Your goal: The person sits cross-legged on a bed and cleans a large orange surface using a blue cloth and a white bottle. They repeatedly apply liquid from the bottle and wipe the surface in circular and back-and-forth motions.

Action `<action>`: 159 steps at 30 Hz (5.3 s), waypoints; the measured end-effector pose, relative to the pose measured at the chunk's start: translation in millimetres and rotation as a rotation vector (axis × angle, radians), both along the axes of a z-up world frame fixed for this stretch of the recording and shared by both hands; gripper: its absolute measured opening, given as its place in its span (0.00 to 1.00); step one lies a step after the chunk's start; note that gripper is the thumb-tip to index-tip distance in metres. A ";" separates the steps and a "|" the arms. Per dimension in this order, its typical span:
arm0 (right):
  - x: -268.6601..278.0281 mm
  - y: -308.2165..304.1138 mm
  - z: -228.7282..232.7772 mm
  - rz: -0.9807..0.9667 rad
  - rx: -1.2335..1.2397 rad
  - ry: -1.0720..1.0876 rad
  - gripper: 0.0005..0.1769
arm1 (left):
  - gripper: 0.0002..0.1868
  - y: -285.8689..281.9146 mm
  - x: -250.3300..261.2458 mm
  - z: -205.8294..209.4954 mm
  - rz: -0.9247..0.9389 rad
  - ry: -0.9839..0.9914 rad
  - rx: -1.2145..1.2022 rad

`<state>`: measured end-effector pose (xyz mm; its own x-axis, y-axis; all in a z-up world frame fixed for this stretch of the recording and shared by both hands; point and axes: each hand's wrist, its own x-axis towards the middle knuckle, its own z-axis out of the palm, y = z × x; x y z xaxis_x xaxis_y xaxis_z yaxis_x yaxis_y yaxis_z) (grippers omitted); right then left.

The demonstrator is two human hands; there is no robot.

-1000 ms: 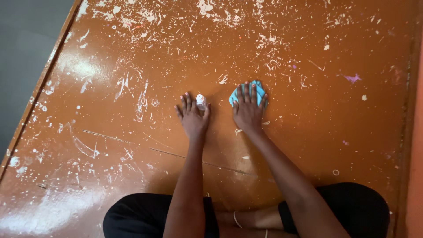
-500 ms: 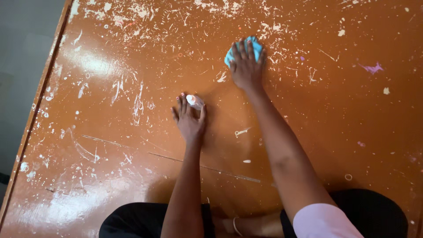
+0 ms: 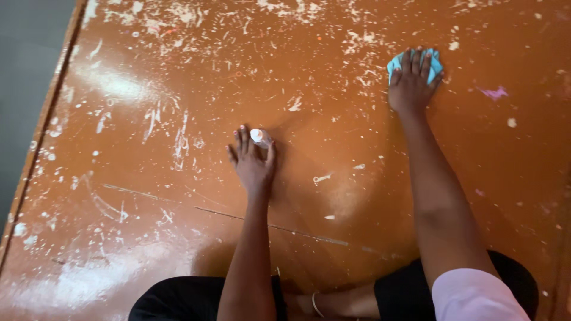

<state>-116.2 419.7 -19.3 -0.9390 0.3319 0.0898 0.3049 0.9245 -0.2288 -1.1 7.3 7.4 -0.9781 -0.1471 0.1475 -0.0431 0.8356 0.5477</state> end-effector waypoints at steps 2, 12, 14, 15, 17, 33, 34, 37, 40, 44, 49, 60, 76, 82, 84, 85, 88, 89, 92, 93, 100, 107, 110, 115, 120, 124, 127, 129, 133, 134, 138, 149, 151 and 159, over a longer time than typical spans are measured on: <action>24.6 2.2 2.6 -0.055 0.004 -0.010 0.35 | 0.42 -0.7 1.0 -0.8 -0.001 -0.009 0.014; 166.5 -92.9 -14.6 -0.107 0.091 0.017 0.37 | 0.44 -3.0 1.3 -2.7 -0.026 -0.078 0.005; 190.0 -130.8 -15.8 -0.058 0.103 0.103 0.36 | 0.40 -5.6 1.3 -7.7 -0.033 -0.118 -0.055; 196.8 -147.8 -13.2 -0.063 0.089 0.096 0.36 | 0.42 -6.9 3.1 -10.9 -0.042 -0.065 -0.024; 195.5 -169.2 -1.9 -0.074 0.058 0.091 0.37 | 0.47 -5.1 0.0 -15.4 -0.064 0.047 0.039; 60.2 -118.0 12.7 0.193 0.024 0.033 0.34 | 0.34 98.7 12.3 -13.2 -0.170 0.046 0.019; 43.7 -111.3 10.2 0.194 0.019 0.035 0.33 | 0.34 100.7 13.8 -11.7 -0.161 0.038 0.034; -0.2 -86.4 3.2 0.205 0.011 -0.003 0.32 | 0.38 100.9 14.1 -3.9 -0.154 0.033 0.046; -19.6 -44.5 -6.6 0.161 0.007 -0.006 0.33 | 0.40 101.9 10.6 1.7 -0.167 0.007 0.040; -5.0 17.4 -17.7 0.081 0.013 0.009 0.33 | 0.40 102.2 12.8 1.6 -0.169 0.020 0.059; 63.1 70.3 -22.8 -0.098 0.036 0.086 0.33 | 0.41 101.1 12.3 1.1 -0.179 0.027 0.022; 214.5 -8.8 -13.6 -0.277 0.045 0.003 0.38 | 0.39 92.7 14.8 -9.1 -0.199 0.045 0.071; 211.9 -109.3 20.5 0.061 0.127 0.088 0.34 | 0.40 92.3 11.5 -15.0 -0.213 0.058 0.091; 152.0 -67.5 11.5 0.190 0.095 0.058 0.33 | 0.41 93.7 13.8 -5.3 -0.180 0.045 0.094; 123.2 -45.5 7.5 0.207 0.099 0.064 0.33 | 0.42 97.8 10.9 -3.5 -0.169 0.038 0.077; 110.0 -33.7 4.1 0.214 0.097 0.065 0.33 | 0.42 99.0 10.3 -3.7 -0.164 0.035 0.069; 87.0 9.1 -6.0 0.181 0.087 0.030 0.34 | 0.41 101.1 12.1 -6.6 -0.128 0.010 0.039; 85.2 24.2 -8.0 0.153 0.047 0.028 0.34 | 0.41 101.4 13.1 -6.9 -0.112 0.004 0.032; 104.5 72.7 -7.2 0.038 0.066 0.020 0.34 | 0.39 103.0 15.0 -3.4 -0.123 0.012 0.044; 116.0 87.5 -6.3 -0.016 0.019 0.005 0.34 | 0.39 102.5 13.7 -2.6 -0.134 0.018 0.031; 228.1 91.0 -24.0 -0.260 0.092 -0.029 0.36 | 0.41 102.0 12.8 -0.4 -0.121 -0.009 0.043; 247.3 -50.1 -11.3 -0.174 0.183 -0.043 0.36 | 0.41 100.9 15.6 0.8 -0.163 0.011 0.073; 242.3 -132.2 6.4 -0.040 0.207 -0.125 0.34 | 0.41 98.8 17.1 -2.6 -0.157 0.003 0.048; 260.2 -192.2 21.4 0.193 0.017 0.065 0.35 | 0.40 97.4 16.6 -4.6 -0.165 0.023 0.065; 297.1 -140.3 -9.3 0.150 0.209 0.231 0.32 | 0.39 94.2 17.7 -1.2 -0.190 0.046 0.129; 329.7 -58.7 -41.1 -0.184 0.248 0.162 0.33 | 0.39 89.8 15.1 -14.4 -0.190 0.085 0.157; 346.7 -20.6 -37.9 -0.541 0.192 0.121 0.35 | 0.39 88.7 10.9 -20.0 -0.175 0.067 0.178; 349.7 -23.9 -29.3 -0.625 0.183 0.104 0.36 | 0.40 91.3 15.4 -26.7 -0.163 0.078 0.177; 317.3 -111.0 -21.2 -0.433 0.142 0.032 0.37 | 0.40 87.8 8.7 -25.9 -0.200 0.139 0.168; 313.0 -134.6 -18.6 -0.362 0.122 -0.007 0.37 | 0.39 86.9 12.8 -26.2 -0.206 0.127 0.179; 293.6 -154.1 6.6 -0.177 0.064 0.086 0.37 | 0.40 86.5 14.7 -17.0 -0.211 0.088 0.201; 178.2 -88.5 15.8 0.102 0.084 0.115 0.34 | 0.37 126.0 24.9 -45.9 -0.323 0.143 0.155; 157.3 -77.6 11.3 0.135 0.091 0.135 0.33 | 0.41 145.6 28.9 -42.2 -0.577 0.141 0.014; 66.4 -18.7 -6.3 0.130 0.067 0.173 0.32 | 0.36 187.7 32.4 -5.4 -0.577 -0.071 -0.040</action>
